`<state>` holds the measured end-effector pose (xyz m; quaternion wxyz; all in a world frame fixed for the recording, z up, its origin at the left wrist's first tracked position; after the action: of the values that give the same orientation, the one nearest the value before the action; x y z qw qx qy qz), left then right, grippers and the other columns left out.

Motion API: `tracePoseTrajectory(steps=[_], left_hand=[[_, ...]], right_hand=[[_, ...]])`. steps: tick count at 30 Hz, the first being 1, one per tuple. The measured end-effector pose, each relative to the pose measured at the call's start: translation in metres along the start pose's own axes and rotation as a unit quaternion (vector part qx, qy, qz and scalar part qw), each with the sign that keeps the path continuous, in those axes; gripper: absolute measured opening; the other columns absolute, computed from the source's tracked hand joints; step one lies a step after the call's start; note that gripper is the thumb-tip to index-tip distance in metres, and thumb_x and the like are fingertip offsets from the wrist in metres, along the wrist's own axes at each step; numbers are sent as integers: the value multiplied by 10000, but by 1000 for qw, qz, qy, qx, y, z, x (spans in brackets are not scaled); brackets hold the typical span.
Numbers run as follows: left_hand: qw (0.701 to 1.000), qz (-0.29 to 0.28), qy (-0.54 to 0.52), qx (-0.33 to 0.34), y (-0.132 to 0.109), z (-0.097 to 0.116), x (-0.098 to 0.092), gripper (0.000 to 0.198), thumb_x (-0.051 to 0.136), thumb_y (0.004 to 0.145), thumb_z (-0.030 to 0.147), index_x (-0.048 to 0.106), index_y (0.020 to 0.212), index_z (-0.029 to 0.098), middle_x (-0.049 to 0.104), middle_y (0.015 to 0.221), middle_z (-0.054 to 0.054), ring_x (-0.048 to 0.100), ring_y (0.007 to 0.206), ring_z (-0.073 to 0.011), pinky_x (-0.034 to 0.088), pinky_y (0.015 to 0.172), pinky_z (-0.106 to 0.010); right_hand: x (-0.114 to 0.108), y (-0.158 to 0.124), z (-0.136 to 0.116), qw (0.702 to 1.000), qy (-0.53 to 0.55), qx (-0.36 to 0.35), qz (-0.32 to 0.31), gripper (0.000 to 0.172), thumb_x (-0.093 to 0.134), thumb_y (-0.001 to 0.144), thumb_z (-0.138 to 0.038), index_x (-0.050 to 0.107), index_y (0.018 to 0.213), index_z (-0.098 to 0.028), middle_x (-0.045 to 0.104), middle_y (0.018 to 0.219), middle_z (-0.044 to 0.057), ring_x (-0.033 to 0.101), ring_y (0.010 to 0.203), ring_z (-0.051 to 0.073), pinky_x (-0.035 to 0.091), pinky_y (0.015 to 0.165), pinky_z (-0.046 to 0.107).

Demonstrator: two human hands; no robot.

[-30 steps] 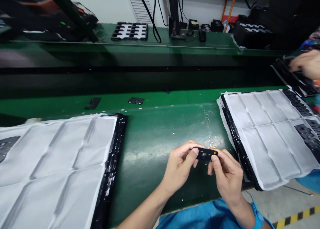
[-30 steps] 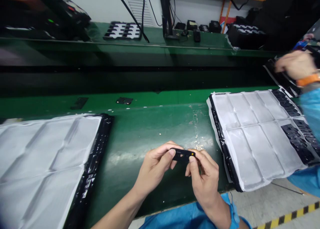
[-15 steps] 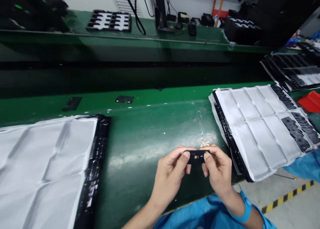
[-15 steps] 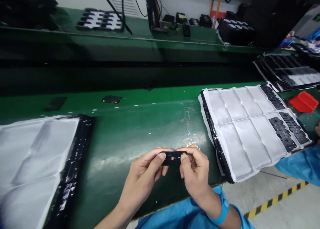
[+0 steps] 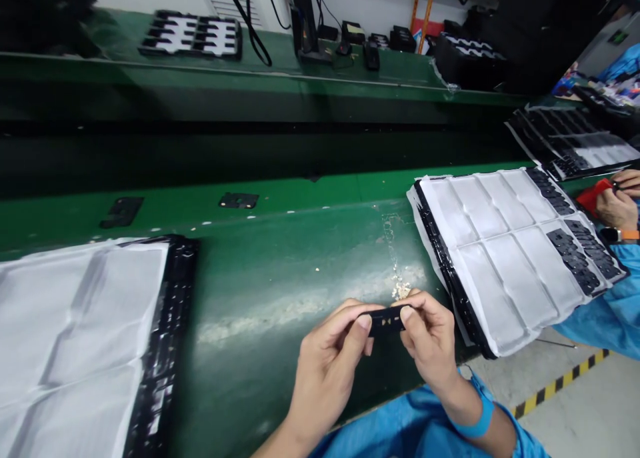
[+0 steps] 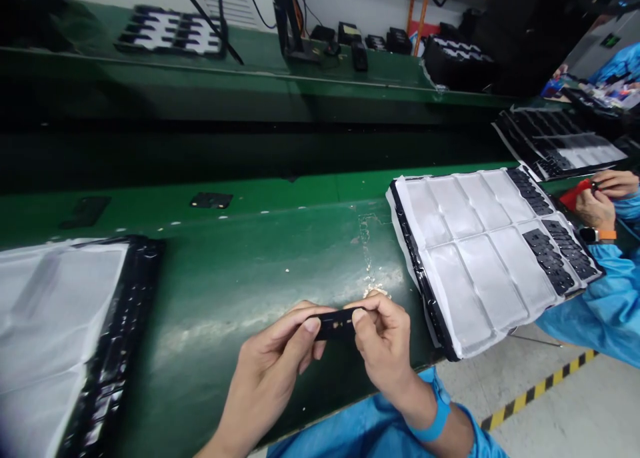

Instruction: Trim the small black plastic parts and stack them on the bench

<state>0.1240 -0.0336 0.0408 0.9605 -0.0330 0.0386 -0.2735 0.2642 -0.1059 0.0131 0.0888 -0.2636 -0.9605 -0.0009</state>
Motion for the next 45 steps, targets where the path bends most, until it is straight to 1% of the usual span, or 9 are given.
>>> tracePoseTrajectory(steps=[4, 9, 13, 25, 29, 35, 39, 42, 45], left_hand=[[1000, -1, 3, -11, -2, -1, -3, 287, 582, 1021, 363, 801, 1012, 178, 576, 676, 14, 484, 534, -107, 378, 522, -235], [993, -37, -28, -107, -2, -11, -7, 372, 584, 1008, 462, 771, 1084, 149, 532, 607, 37, 457, 500, -104, 348, 504, -228], [985, -64, -55, -150, -1, -17, -11, 438, 591, 985, 514, 743, 1130, 130, 550, 582, 38, 438, 481, -101, 336, 499, -227], [978, -98, -95, -156, -5, -10, -19, 391, 578, 969, 455, 750, 1051, 113, 592, 607, 12, 476, 476, -101, 378, 513, -231], [976, -85, -111, -167, -6, -17, -24, 380, 549, 971, 439, 750, 1002, 117, 587, 581, 13, 473, 449, -101, 363, 487, -230], [975, -54, -116, -180, -4, -26, -31, 345, 520, 955, 387, 735, 851, 138, 558, 550, 23, 404, 440, -86, 304, 468, -220], [977, -78, -69, -183, 3, -29, -56, 369, 552, 942, 448, 750, 887, 141, 593, 618, 14, 459, 477, -96, 347, 492, -222], [983, -73, 24, -169, 21, -30, -97, 374, 628, 901, 493, 762, 951, 148, 627, 639, 15, 496, 497, -105, 375, 506, -221], [979, -31, 117, -163, 49, -36, -144, 434, 685, 849, 490, 751, 1088, 134, 632, 592, 22, 534, 497, -128, 384, 497, -223]], right_hand=[[0, 2, 2, 998, 35, 54, -2, 305, 685, 977, -424, 674, 803, -173, 448, 580, -84, 305, 381, 19, 209, 368, 152], [3, 2, 0, 994, 18, 96, -55, 294, 674, 985, -427, 734, 889, -156, 514, 532, -64, 424, 352, 43, 289, 388, 161], [5, 1, -3, 994, 2, 98, -57, 307, 680, 980, -445, 743, 915, -151, 565, 557, -42, 468, 352, 51, 316, 394, 163], [15, 3, 1, 993, -34, 105, -39, 397, 698, 945, -533, 728, 842, -151, 490, 473, -80, 397, 284, 47, 282, 321, 157], [21, 3, 2, 992, -56, 108, -45, 412, 684, 948, -547, 715, 817, -158, 502, 468, -75, 415, 274, 56, 283, 312, 160], [32, 1, 4, 991, -99, 71, -53, 402, 645, 996, -527, 713, 844, -161, 518, 485, -63, 477, 319, 76, 336, 355, 175], [36, 0, 19, 984, -113, 86, -106, 334, 619, 1034, -473, 731, 1055, -159, 570, 532, -52, 542, 412, 101, 421, 447, 197], [29, 1, 32, 979, -133, 87, -128, 343, 619, 1034, -451, 704, 1205, -166, 675, 729, 0, 595, 486, 110, 473, 490, 220], [16, 4, 35, 969, -203, 50, -130, 310, 553, 1065, -394, 733, 1168, -163, 681, 769, 19, 623, 519, 127, 512, 526, 250]])
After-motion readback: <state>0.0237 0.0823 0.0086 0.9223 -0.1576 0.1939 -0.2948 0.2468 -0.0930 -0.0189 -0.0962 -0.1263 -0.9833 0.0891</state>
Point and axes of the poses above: each hand's wrist, its own y-axis towards the middle knuckle, its own x-axis out of the palm, z = x × y, the point moved 4 cm from there along y, towards the middle knuckle
